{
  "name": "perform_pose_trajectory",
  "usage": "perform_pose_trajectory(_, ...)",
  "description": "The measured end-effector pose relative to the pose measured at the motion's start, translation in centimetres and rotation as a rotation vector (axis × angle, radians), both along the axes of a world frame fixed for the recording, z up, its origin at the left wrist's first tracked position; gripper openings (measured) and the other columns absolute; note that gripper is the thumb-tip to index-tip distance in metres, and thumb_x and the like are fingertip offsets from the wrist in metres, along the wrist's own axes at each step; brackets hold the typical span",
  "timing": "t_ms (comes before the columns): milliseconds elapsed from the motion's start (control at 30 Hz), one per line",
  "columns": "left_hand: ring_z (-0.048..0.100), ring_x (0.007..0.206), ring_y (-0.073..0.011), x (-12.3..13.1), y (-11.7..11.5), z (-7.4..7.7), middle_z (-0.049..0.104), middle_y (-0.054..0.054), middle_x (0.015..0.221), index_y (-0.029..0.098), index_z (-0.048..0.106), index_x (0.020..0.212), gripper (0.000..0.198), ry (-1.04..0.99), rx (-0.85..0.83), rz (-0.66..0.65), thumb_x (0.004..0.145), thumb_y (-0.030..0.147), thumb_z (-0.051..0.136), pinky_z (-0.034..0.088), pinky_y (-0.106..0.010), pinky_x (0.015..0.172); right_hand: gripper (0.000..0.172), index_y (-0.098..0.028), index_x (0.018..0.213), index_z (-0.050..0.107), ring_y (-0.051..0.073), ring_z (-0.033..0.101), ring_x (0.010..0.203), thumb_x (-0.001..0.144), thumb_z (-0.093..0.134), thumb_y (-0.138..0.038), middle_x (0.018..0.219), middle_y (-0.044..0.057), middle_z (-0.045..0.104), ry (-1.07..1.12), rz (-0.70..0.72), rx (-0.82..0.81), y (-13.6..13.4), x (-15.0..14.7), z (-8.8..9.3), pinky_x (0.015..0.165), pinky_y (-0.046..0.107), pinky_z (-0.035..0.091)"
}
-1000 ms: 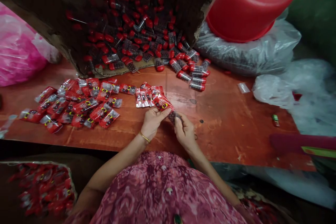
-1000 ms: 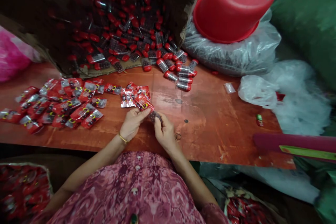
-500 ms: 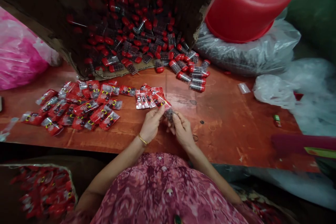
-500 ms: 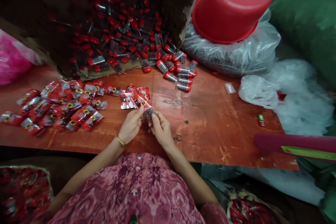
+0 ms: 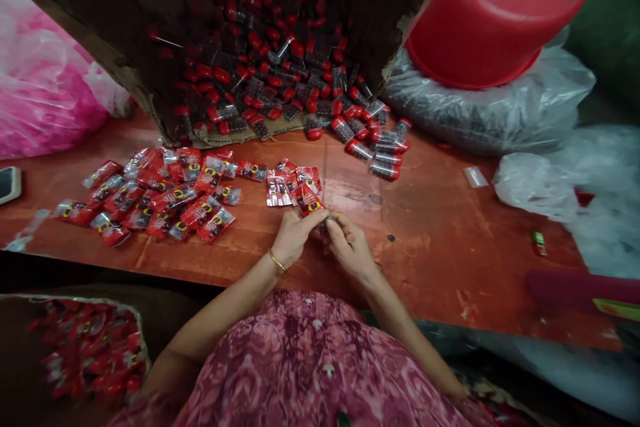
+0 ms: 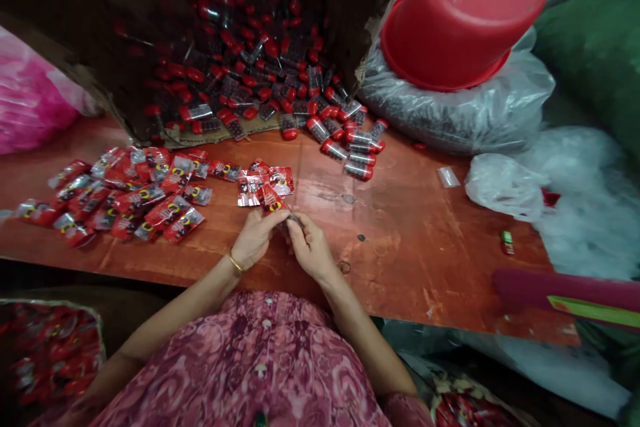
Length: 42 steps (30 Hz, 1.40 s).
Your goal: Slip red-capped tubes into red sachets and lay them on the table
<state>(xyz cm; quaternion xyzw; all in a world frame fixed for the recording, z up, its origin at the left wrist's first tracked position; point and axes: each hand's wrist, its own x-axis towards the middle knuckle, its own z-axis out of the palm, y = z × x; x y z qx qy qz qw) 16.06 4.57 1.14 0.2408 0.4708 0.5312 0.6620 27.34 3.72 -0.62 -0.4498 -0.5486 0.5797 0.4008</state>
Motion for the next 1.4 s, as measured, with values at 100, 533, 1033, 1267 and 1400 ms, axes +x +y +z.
perform_pose_trajectory(100, 0.048, 0.038, -0.01, -0.1, -0.2, 0.2, 0.052, 0.003, 0.045, 0.015, 0.056, 0.062, 0.033, -0.028, -0.029, -0.162, 0.065, 0.047, 0.065, 0.034, -0.022, 0.038, 0.035, -0.021, 0.087, 0.049, 0.005, 0.039, 0.038, 0.081, 0.05, -0.056, 0.059, -0.007, 0.046, 0.126, -0.038, -0.101, -0.1, -0.6, 0.4, 0.04, 0.021, 0.042)
perform_pose_trajectory(533, 0.051, 0.053, -0.0071, -2.4, 0.0, 0.6, 0.056, 0.002, 0.058, 0.014, 0.059, 0.066, 0.028, -0.225, -0.102, 0.076, 0.062, 0.038, 0.074, 0.041, -0.019, 0.053, 0.029, -0.021, 0.073, 0.048, 0.01, 0.05, 0.047, 0.077, 0.058, -0.048, 0.056, -0.004, 0.054, -0.039, -0.084, 0.078, 2.0, -2.7, -0.4, 0.047, 0.023, 0.043)
perform_pose_trajectory(1033, 0.067, 0.081, -0.0168, -7.2, 1.5, 1.0, 0.071, -0.011, 0.081, 0.01, 0.061, 0.102, 0.044, -0.568, -0.322, 0.517, 0.087, 0.045, 0.041, 0.052, -0.029, 0.078, 0.031, -0.014, 0.107, 0.056, 0.032, 0.042, 0.12, 0.082, 0.042, -0.027, 0.121, 0.018, 0.055, -1.061, -0.271, 0.599, 10.8, 8.4, -4.0, 0.098, 0.054, 0.032)
perform_pose_trajectory(1267, 0.064, 0.092, -0.0212, -5.8, 4.0, 0.7, 0.071, -0.004, 0.082, 0.02, 0.069, 0.078, 0.02, 0.406, 0.09, 0.219, 0.065, 0.035, 0.071, 0.046, -0.031, 0.085, 0.027, -0.017, 0.098, 0.06, 0.034, 0.032, 0.132, 0.076, 0.047, -0.026, 0.13, 0.015, 0.051, -0.759, -0.146, 0.675, 5.0, 9.6, -4.9, 0.102, 0.06, 0.027)
perform_pose_trajectory(1400, 0.037, 0.128, -0.0315, -3.8, 6.9, -0.9, 0.062, -0.005, 0.12, 0.027, 0.072, 0.077, 0.013, 1.082, 0.356, -0.099, 0.064, 0.023, 0.072, 0.017, -0.046, 0.108, 0.023, -0.017, 0.098, 0.06, 0.031, 0.036, 0.13, 0.08, 0.051, -0.03, 0.13, 0.016, 0.051, -0.708, -0.236, 0.732, 3.8, 8.2, -4.1, 0.102, 0.056, 0.031)
